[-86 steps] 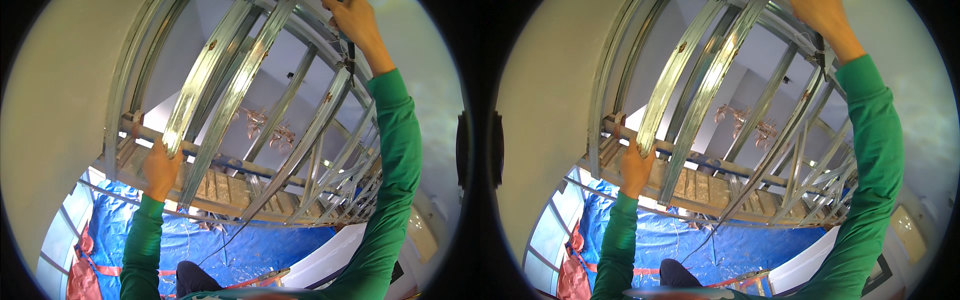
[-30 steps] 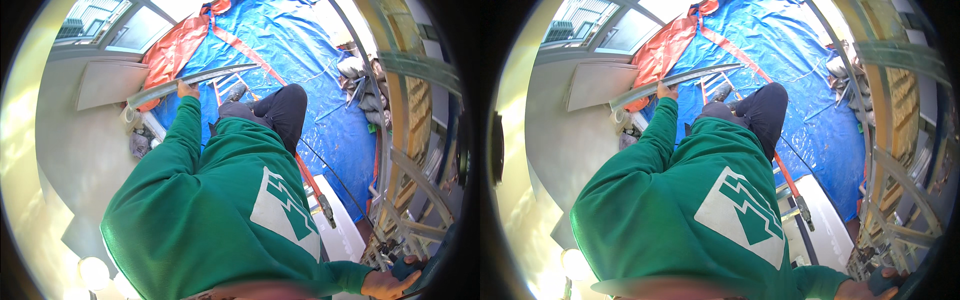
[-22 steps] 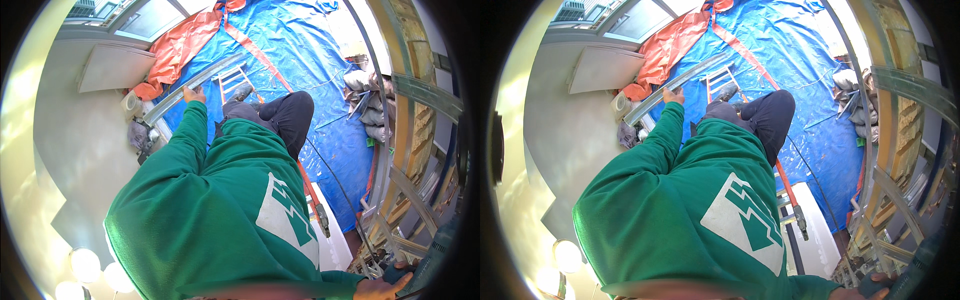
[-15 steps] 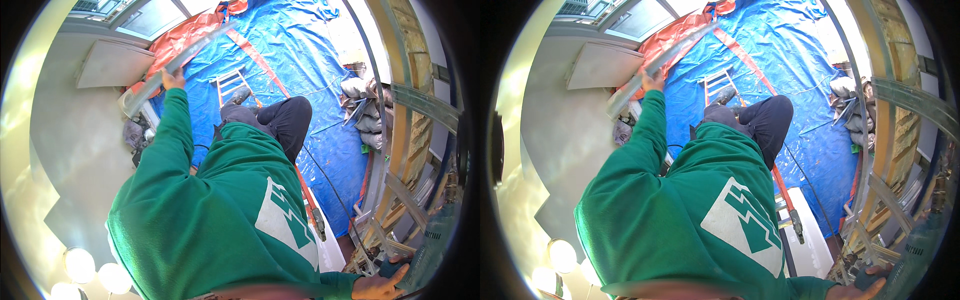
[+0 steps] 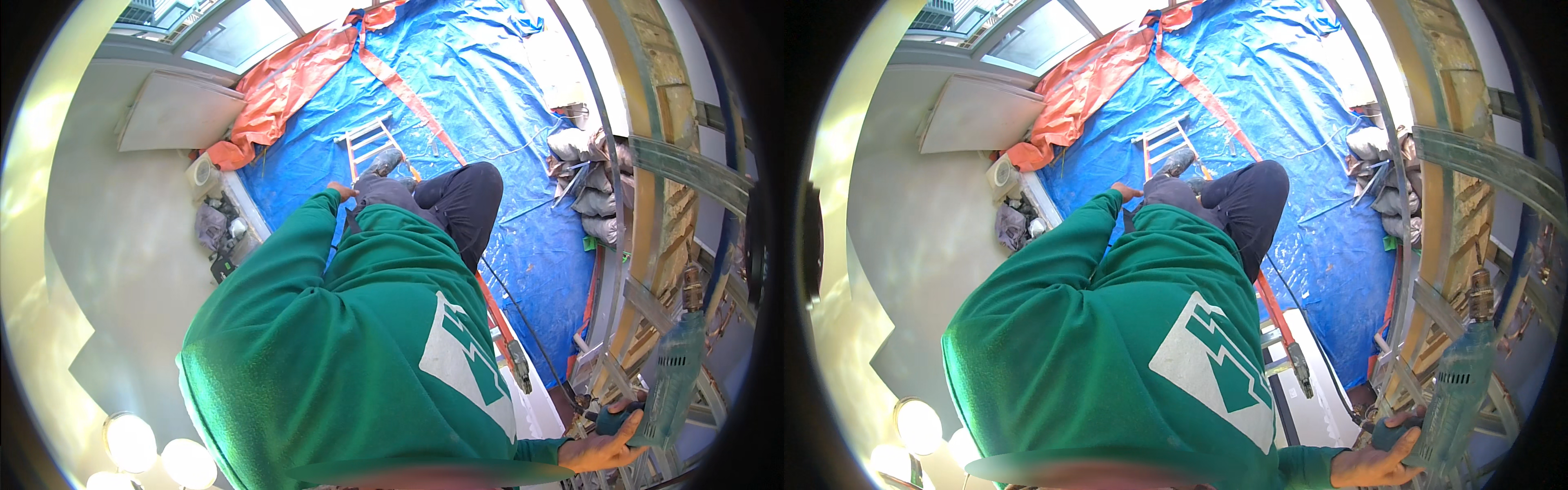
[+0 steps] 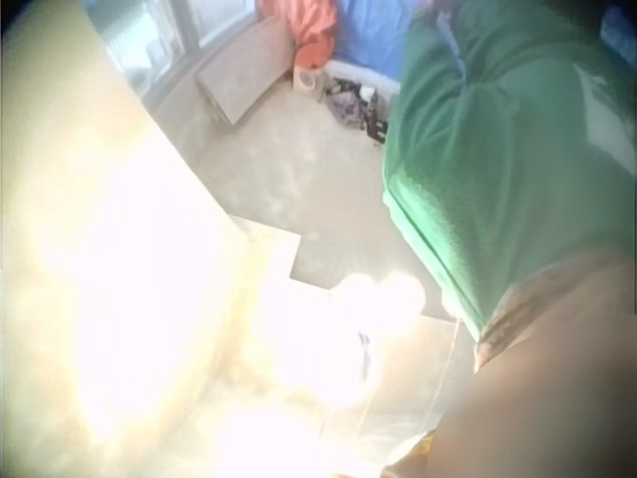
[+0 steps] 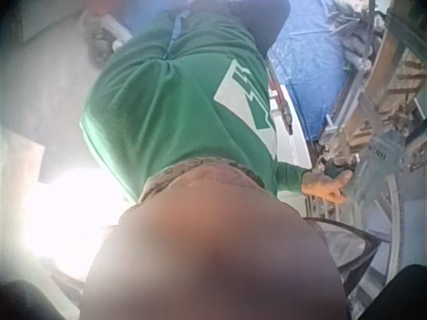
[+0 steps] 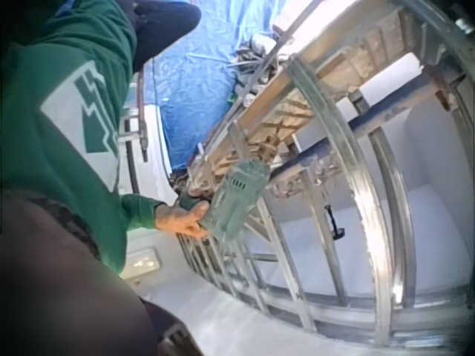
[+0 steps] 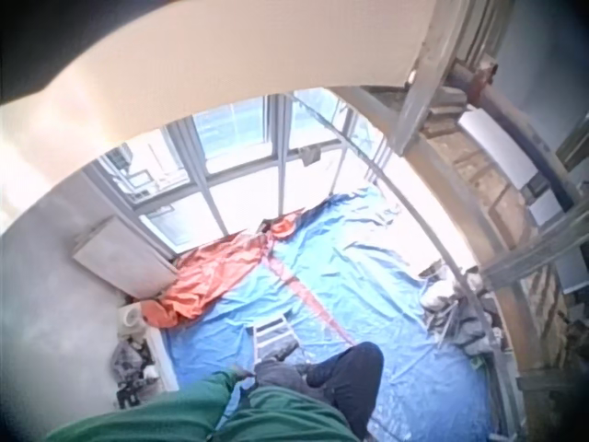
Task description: The person uses a corded drill to fasten metal studs to the ceiling framework. They repeatedly position the drill, drive screws into the metal, and reposition to continue along the frame.
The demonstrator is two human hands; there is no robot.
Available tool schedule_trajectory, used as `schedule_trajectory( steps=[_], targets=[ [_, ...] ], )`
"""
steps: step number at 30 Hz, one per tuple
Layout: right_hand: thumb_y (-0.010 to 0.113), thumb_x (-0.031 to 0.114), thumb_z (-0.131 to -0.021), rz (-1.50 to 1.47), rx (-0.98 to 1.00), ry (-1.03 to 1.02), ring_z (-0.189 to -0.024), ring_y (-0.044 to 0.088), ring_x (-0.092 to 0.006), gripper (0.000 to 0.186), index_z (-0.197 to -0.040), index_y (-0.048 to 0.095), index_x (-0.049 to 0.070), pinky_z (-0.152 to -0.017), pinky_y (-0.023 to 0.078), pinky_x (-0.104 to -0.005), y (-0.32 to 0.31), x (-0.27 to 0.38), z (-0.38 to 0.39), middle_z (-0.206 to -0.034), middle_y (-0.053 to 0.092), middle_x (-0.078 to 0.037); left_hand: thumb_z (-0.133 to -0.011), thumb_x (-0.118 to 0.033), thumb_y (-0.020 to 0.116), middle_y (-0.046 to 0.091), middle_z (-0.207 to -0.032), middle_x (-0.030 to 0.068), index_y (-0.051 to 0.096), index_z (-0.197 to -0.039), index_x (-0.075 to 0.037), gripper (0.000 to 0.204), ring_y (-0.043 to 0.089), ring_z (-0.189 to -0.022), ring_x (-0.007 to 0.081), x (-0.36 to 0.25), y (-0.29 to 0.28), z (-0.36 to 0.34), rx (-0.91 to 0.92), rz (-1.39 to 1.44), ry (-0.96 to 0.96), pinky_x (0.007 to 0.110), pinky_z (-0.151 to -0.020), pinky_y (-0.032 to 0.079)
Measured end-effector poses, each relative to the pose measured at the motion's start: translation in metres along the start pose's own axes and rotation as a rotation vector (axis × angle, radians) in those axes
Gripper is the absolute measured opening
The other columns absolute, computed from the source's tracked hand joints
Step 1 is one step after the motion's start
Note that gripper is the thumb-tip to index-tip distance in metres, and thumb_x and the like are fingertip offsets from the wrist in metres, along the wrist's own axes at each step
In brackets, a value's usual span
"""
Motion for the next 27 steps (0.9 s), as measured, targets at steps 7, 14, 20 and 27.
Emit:
schedule_trajectory(
  steps=[7,14,20,27],
  targets=[
    [0.083,0.011,-0.096,-0.13,-0.269,0.057,-0.074,0.066,-0.021,0.052,-0.14,0.062,-0.007,-0.071,0.056,-0.0344,-0.035,-0.01,0.015,-0.106,0.076,-0.017,-0.095,-0.051,0.078,0.08,-0.117,0.0268,0.082,-0.122,0.0,0.058,0.079,-0.106,0.0402,-0.085,-0.115,-0.011,-0.295,-0.046,0.447,0.051,-0.095,0.061],
    [0.083,0.015,-0.096,-0.366,-0.136,-0.058,-0.07,0.066,-0.0196,0.052,-0.137,0.059,-0.004,-0.065,0.054,-0.0339,-0.026,0.029,0.0,-0.106,0.075,-0.015,-0.106,-0.027,0.077,0.082,-0.1,0.0141,0.078,-0.128,0.002,0.036,0.077,-0.089,0.0183,-0.347,-0.325,0.242,-0.778,0.699,1.213,0.035,-0.082,0.06],
    [0.083,0.022,-0.1,-0.417,-0.237,-0.127,-0.069,0.067,-0.0201,0.052,-0.138,0.06,-0.005,-0.063,0.056,-0.0335,-0.043,0.031,0.01,-0.107,0.076,-0.019,-0.095,-0.013,0.09,0.078,-0.124,0.0156,0.067,-0.146,0.001,0.058,0.075,-0.113,0.0235,-0.559,-0.334,0.493,-0.33,0.761,1.81,0.038,-0.102,0.06],
    [0.082,0.023,-0.1,-0.399,-0.396,-0.158,-0.063,0.066,-0.0214,0.052,-0.136,0.06,-0.008,-0.058,0.055,-0.0334,-0.063,0.032,0.038,-0.107,0.075,-0.024,-0.084,-0.047,0.096,0.074,-0.129,0.0327,0.056,-0.149,0.012,0.096,0.073,-0.121,0.0453,-0.711,-0.291,0.58,-0.39,0.492,1.851,0.048,-0.106,0.059]
  ],
)
Point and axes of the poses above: each hand's wrist, its own z-axis away from the middle knuckle, its own y-axis out of the palm, x = y × z, the point moved 7 cm from there along -z, towards the middle knuckle
